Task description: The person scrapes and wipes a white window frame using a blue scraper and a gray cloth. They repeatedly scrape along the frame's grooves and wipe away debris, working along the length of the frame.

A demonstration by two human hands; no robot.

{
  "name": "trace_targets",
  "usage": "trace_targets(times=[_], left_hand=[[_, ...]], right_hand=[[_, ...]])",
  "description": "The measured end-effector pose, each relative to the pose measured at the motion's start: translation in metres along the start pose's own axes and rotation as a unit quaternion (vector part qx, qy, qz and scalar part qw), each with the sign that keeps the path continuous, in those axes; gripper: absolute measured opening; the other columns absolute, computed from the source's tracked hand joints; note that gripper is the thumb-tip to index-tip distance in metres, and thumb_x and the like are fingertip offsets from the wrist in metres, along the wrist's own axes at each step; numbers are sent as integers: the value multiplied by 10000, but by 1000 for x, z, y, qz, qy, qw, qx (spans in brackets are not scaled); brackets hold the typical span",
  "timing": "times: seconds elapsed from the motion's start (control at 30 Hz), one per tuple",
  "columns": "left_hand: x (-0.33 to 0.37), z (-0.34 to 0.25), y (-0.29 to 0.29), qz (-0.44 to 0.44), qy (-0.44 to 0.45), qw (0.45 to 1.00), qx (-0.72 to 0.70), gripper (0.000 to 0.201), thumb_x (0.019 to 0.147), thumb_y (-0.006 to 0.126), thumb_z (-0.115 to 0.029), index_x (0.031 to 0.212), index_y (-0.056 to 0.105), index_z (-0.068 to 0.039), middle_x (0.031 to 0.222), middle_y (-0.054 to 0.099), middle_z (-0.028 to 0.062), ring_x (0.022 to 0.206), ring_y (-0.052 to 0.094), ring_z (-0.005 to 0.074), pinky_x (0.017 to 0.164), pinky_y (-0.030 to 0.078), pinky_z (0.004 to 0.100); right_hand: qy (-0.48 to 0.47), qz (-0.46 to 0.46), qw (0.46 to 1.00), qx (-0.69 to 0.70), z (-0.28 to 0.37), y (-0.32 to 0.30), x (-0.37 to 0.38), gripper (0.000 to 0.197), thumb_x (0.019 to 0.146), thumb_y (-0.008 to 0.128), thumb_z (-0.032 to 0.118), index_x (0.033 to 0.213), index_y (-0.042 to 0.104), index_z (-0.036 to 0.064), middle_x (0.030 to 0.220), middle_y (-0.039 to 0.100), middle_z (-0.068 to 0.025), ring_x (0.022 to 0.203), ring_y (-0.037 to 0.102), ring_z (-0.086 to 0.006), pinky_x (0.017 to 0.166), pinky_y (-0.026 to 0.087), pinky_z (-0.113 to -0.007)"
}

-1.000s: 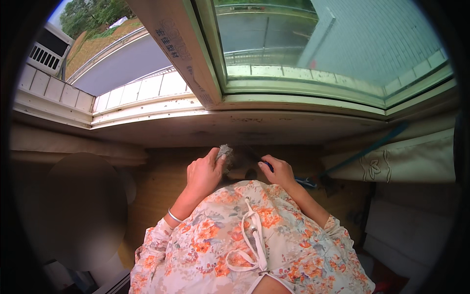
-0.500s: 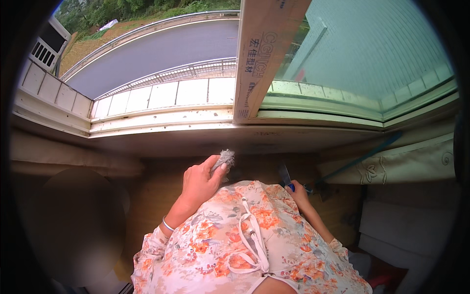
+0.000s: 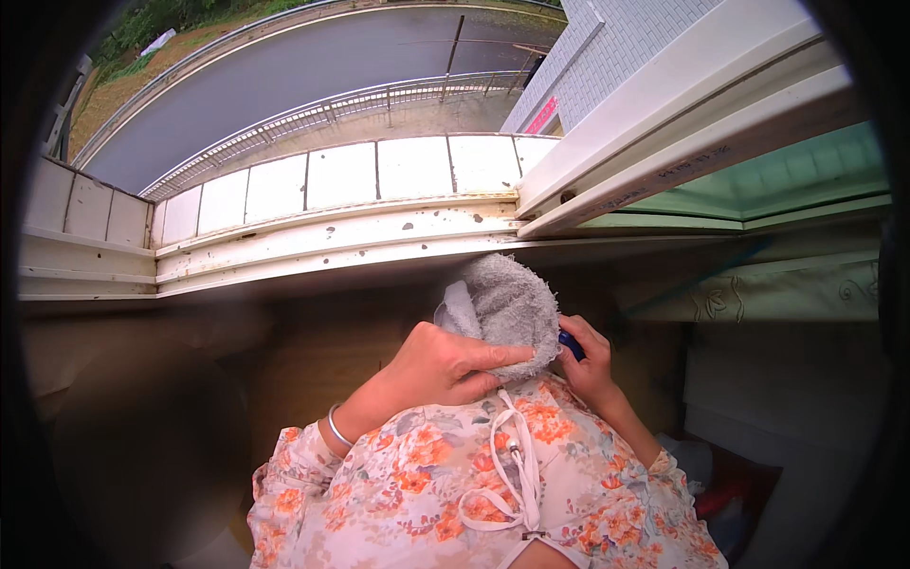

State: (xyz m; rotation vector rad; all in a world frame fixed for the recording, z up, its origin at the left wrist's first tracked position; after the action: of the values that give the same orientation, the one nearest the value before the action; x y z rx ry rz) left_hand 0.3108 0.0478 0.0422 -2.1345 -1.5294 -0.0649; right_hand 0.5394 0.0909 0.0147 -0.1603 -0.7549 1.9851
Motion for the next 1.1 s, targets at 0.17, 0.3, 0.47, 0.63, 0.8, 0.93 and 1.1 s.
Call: trace_targets(times=[0.17,0.3,0.47,0.63,0.8,0.93,1.1], left_hand=[[-6,24,1,20,-2,998,-60,508,768,768,-116,1269,750,-195,777,748,111,563,685,229,519,510,301],[-1,35,-2,32,-21,994,-101,466,820,751,-116,1285,735,-137,797,755,120,566,695,202,542,521,290],[-7,56,-9,-73,-70,987,-125,449,886,743,-200,1324,690,-119,838,743,159,579,685,271,555,526,329],[-17,71,-22,-197,-100,964,-147,506,914,740,-201,1392,592,-129,954,766,141,684,740,316,617,562,345],[-34,77,-39,-213,-176,953,-128,559,932,715,-180,1452,521,-112,991,766,163,733,762,292,648,572,341],[-39,75,-43,-184,-155,968,-68,599,935,712,-186,1488,493,-112,942,770,167,738,764,290,654,573,345],[-46,82,-39,-258,-185,944,-92,634,959,680,-211,1533,440,-92,894,765,165,740,757,311,668,571,351]], right_hand=[[10,-78,994,-71,23,-13,-16,364,903,733,12,1253,645,-33,1039,695,-173,890,668,-282,821,534,-339],[30,-90,987,-133,45,-17,3,404,905,722,-7,1302,645,-3,1079,693,-176,916,675,-278,835,533,-324],[-12,60,940,-335,76,-11,77,607,851,657,-39,1399,639,221,902,642,-99,767,655,-247,615,538,-350],[-87,198,858,-466,107,7,134,627,863,641,28,1430,620,295,773,547,-49,700,636,-251,546,510,-390],[-123,312,795,-507,136,11,168,591,862,641,108,1416,609,312,807,611,-57,681,678,-219,579,530,-350],[-177,332,760,-530,147,31,171,498,861,641,121,1337,670,265,763,618,-49,633,672,-223,557,513,-349],[-173,412,702,-554,149,57,192,485,874,635,124,1331,677,281,789,621,-50,675,680,-246,581,503,-359]])
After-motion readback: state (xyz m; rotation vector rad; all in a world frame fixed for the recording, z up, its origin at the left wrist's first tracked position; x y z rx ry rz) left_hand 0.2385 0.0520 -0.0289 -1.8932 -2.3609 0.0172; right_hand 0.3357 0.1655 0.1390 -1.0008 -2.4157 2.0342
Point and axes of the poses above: each hand's wrist, its own x-axis towards the middle knuckle, its own y-axis out of the palm, z = x × y, the point moved 6 cm from there along x, towards the middle knuckle
